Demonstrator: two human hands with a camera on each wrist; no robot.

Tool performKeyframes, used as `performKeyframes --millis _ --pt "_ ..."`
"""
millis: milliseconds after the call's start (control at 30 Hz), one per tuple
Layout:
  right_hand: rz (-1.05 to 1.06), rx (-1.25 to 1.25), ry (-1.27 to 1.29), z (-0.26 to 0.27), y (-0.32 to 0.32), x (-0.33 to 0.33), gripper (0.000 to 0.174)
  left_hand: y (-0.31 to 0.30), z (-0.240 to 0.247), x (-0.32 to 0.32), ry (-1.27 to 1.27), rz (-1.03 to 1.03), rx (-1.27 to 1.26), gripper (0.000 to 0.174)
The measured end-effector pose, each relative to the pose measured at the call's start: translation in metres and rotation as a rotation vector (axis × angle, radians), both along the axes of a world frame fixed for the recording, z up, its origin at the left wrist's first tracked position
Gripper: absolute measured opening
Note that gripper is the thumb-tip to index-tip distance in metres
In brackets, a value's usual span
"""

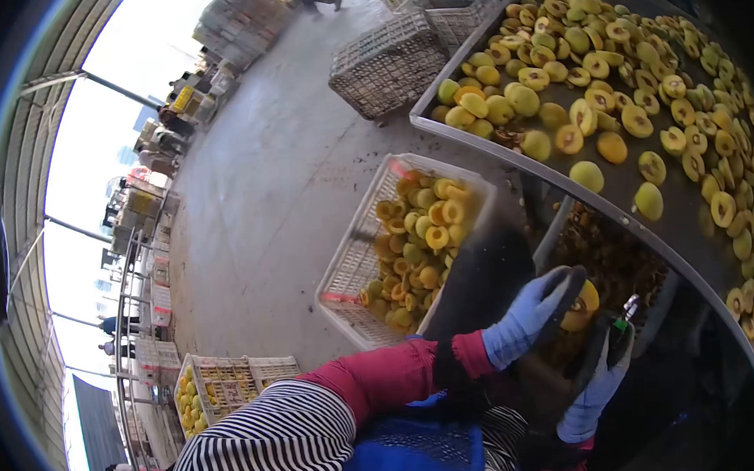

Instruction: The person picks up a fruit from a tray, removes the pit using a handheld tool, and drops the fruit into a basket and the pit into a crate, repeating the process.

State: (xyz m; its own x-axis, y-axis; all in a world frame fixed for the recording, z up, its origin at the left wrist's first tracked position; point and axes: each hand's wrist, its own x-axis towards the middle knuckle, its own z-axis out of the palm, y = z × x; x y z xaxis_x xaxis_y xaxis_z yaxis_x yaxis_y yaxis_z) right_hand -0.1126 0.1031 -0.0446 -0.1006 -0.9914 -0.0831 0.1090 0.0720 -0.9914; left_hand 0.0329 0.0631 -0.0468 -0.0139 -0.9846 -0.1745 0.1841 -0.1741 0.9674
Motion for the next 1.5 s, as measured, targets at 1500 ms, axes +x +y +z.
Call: performKeyframes --millis 1500 --pt "0.645 0.668 -1.733 0.002 0.047 0.012 0.053 0.002 0.018 0.009 -0.099 -0.454 -0.266 0.023"
